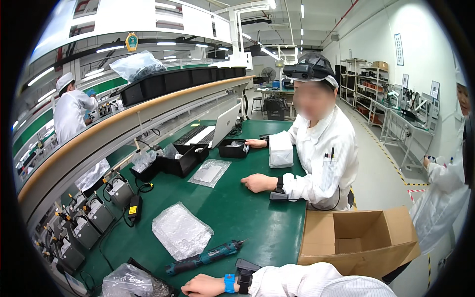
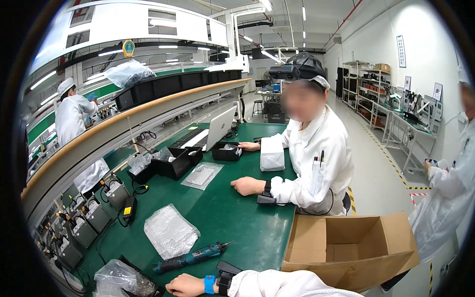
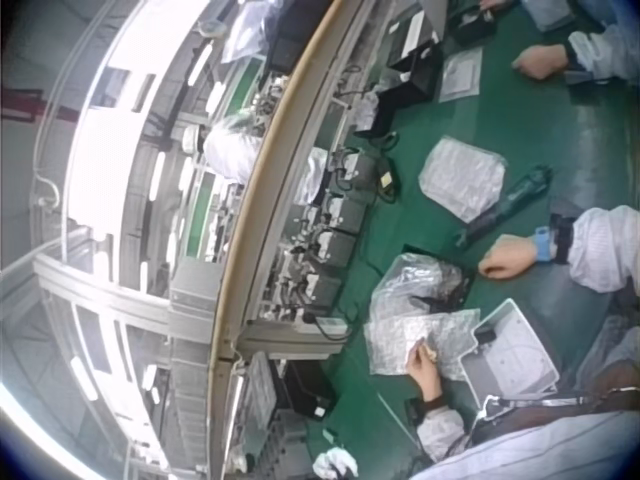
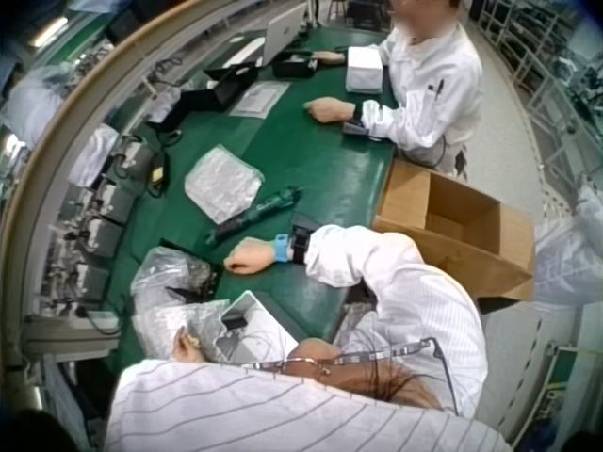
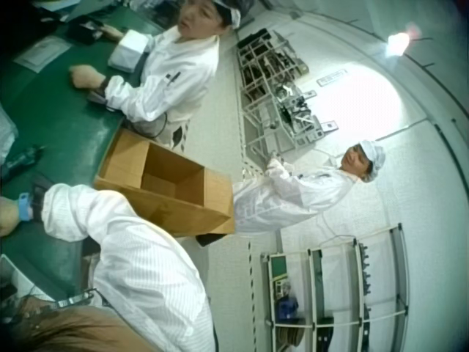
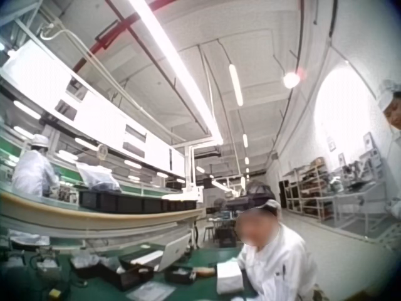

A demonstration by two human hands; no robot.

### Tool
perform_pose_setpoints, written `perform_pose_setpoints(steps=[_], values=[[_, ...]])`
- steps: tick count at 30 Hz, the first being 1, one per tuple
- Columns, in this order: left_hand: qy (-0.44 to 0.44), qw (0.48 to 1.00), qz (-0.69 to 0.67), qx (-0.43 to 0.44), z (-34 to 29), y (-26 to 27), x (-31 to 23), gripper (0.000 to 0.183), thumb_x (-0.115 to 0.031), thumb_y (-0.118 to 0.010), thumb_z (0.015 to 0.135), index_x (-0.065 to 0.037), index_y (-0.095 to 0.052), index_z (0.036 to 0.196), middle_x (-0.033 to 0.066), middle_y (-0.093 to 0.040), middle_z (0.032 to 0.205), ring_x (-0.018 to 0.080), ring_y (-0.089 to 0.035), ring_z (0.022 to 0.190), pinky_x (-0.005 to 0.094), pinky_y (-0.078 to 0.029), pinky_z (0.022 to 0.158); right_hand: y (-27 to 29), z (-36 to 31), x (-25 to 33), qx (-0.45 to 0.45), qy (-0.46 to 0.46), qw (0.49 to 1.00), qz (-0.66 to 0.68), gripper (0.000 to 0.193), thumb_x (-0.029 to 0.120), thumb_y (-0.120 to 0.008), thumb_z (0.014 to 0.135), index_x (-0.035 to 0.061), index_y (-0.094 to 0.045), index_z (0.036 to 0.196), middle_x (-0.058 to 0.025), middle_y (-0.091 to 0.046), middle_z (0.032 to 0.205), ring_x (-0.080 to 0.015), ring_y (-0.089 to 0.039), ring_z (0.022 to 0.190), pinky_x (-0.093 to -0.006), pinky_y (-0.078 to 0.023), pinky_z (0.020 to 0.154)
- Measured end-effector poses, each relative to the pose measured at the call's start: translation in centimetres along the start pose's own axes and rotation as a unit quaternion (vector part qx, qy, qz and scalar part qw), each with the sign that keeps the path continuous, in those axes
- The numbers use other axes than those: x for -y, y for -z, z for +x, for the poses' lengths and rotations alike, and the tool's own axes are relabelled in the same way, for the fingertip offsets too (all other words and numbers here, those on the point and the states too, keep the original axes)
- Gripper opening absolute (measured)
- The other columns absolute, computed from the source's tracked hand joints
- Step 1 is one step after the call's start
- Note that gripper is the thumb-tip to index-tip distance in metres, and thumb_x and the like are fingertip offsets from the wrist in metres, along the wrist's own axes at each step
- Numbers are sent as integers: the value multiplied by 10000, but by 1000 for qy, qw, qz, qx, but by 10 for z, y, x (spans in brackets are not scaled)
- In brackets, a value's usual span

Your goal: Inspecting and preparing a metal electronic enclosure and small components on a factory workbench.

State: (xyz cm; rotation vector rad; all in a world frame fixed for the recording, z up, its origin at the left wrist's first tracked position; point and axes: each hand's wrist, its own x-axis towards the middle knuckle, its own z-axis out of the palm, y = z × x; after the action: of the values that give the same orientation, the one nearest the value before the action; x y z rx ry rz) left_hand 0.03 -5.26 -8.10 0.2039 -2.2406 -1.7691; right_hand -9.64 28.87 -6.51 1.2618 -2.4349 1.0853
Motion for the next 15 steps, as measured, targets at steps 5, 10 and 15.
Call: perform_pose_setpoints(steps=[5, 10, 15], values=[[16, 1000, -22, 15, 1, 9, 15, 229, -126, -566, 884, -14, -602, 1081, 29, -580, 762, 89, -477, 647, 207, -422, 592, -2, -1, -1, -1, 3, 1000, 3, 102, 208, -563, 788, 106, -567, 795, -98, -591, 708, -294, -571, 629, -395, -421, 536], [-2, 1000, 8, -20, -11, -12, -22, 250, -145, -551, 896, -21, -590, 1109, -1, -527, 718, 69, -429, 609, 199, -384, 554, 3, -3, -1, 37, -17, 999, 30, 103, 188, -535, 813, 87, -532, 831, -102, -579, 735, -303, -566, 673, -408, -418, 562], [6, 999, 19, -44, -12, -12, -27, 224, -123, -586, 872, 7, -599, 1054, 42, -590, 793, 90, -495, 671, 209, -425, 604, 6, 1, 2, 67, -35, 996, 47, 102, 156, -526, 802, 75, -513, 863, -111, -586, 751, -325, -572, 706, -432, -430, 593]])
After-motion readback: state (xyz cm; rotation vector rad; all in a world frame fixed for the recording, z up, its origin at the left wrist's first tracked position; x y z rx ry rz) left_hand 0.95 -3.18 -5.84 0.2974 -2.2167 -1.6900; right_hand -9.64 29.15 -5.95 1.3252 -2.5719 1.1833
